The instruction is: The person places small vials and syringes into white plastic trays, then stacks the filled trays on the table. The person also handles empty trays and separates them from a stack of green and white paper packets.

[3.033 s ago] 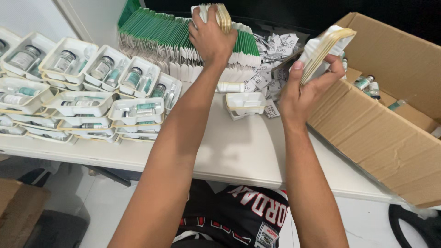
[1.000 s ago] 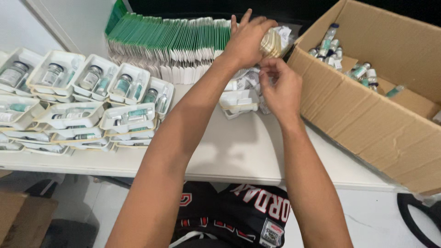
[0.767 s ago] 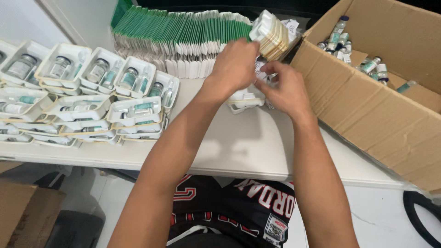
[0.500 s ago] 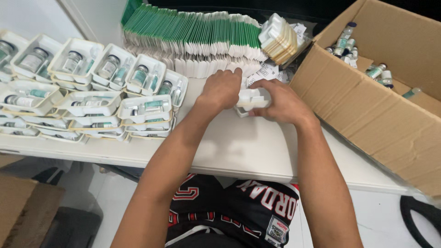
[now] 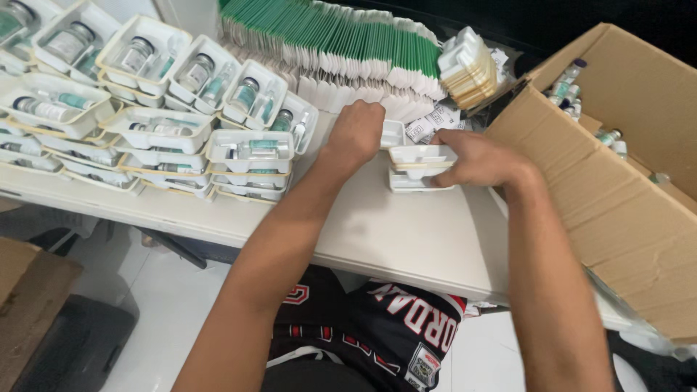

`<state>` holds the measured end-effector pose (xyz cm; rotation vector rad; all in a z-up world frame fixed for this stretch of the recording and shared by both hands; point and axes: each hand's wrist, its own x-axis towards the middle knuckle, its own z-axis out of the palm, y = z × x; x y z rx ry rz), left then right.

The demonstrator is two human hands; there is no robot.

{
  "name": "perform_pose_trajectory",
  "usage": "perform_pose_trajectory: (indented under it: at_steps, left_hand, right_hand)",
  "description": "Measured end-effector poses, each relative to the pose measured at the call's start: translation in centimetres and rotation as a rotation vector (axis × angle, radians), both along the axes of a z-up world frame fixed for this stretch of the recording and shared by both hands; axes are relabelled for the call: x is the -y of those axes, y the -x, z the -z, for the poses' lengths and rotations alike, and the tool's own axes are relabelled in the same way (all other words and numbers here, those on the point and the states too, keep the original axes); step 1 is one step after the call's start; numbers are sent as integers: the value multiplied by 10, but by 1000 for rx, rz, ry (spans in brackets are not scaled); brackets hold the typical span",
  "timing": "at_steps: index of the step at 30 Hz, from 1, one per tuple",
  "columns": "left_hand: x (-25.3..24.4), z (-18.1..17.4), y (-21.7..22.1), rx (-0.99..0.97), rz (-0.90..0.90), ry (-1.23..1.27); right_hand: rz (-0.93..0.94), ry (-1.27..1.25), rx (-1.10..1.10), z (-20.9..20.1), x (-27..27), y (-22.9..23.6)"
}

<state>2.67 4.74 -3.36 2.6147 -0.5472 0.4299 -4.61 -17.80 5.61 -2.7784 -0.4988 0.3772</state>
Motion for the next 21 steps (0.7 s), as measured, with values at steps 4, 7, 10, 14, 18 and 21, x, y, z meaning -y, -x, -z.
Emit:
perform_pose_trajectory:
  at_steps: [4,7,10,14,18,21]
  left_hand:
    - [0,9,-4,43,-48,66]
    - [-1,8,-6,37,-141,14]
    - [-2,10,-4,-15,-187,11]
    - [-5,-2,-4,-59,-104,104]
    - [-4,-7,3,-170,0,291]
    - [-1,-10,6,-208,128,370]
  right_hand:
    - [35,-152,35,-3,6,-6]
    - [70,-402,258,12,6,-2]
    - [148,-407,442,30,11,-1]
    - [144,-533,557,36,15,-5]
    - [143,-621,638,43,14,-3]
    - [85,-566,712,44,13,-3]
